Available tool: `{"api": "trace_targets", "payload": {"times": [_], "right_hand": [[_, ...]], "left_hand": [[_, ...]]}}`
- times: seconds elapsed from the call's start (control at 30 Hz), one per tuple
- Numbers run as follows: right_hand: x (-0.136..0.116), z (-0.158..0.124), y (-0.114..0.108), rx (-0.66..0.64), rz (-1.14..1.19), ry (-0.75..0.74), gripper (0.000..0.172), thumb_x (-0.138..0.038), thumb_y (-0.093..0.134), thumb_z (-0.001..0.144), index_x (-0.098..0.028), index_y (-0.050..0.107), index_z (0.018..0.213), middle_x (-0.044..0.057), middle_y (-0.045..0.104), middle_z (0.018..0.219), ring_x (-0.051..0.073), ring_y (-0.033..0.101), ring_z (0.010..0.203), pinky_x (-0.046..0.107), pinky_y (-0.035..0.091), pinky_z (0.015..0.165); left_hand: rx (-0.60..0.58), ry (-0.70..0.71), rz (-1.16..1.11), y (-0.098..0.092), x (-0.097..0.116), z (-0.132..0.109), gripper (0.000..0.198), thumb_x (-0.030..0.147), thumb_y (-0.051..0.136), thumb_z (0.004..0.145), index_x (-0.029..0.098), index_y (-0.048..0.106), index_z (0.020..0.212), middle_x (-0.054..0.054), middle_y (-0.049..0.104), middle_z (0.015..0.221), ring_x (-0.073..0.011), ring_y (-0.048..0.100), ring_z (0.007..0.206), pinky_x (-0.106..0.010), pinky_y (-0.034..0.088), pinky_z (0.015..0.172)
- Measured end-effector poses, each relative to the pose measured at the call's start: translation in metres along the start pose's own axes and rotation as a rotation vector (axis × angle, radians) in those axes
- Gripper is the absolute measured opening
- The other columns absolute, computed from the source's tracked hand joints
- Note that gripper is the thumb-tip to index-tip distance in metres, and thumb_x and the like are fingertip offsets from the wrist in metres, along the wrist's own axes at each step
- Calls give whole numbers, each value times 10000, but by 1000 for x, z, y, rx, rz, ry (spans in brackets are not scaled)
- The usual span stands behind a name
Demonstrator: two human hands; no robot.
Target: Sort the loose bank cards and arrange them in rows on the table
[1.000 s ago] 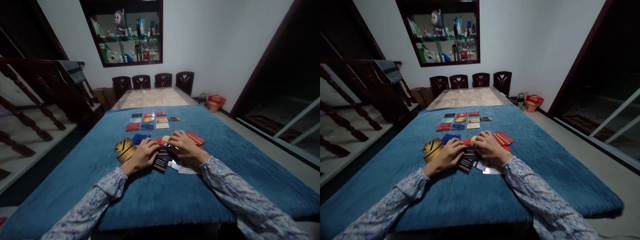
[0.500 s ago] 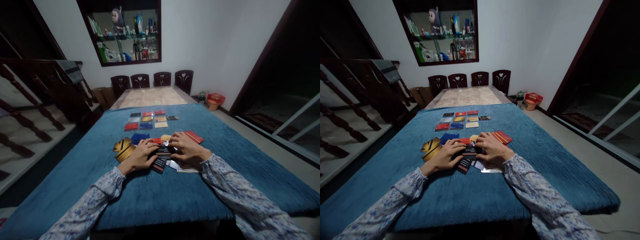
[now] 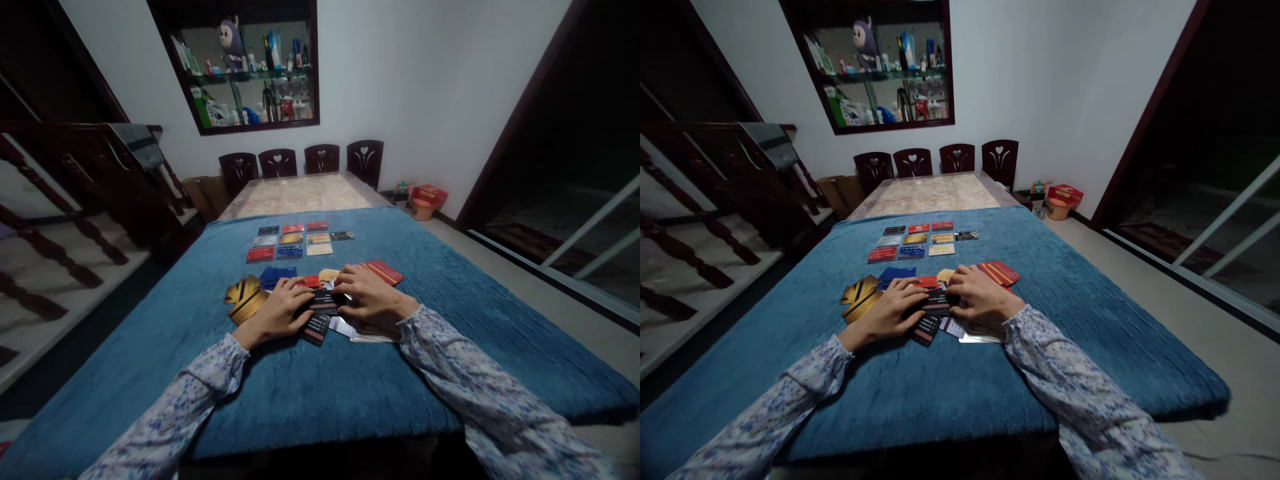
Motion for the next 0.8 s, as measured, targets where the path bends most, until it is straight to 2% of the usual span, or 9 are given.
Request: {"api": "trace_targets", "payload": {"times": [0.2,0.53,0.8], "right_hand": [[1,-1,-1,-13,6,2,271,-393,720,888,-186,746,1061,115,712,1111,261,533,1040,418,426,890],[2,-1,-6,-51,62,20,243,-377,688,937,-193,756,1080,113,748,1095,256,562,1045,423,437,914],[2,-1,-8,-46,86,2,219,-363,666,965,-192,769,1054,105,775,1073,243,591,1015,408,453,903]], "left_hand": [[-1,89,52,2,-1,0,221,247,542,989,190,718,1110,-127,745,1178,-296,613,1213,-505,473,1044],[23,141,108,8,-6,0,234,232,514,1015,167,717,1111,-134,749,1194,-262,673,1144,-465,515,1036],[31,167,109,6,-6,0,237,217,489,1030,165,707,1108,-133,753,1177,-250,677,1138,-451,509,1034]]}}
Point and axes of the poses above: each hand's wrist, its own z-axis towards the middle knuckle, its own y-axis out of the palm, x = y × z, the point moved 1 cm from there along z, towards the middle knuckle
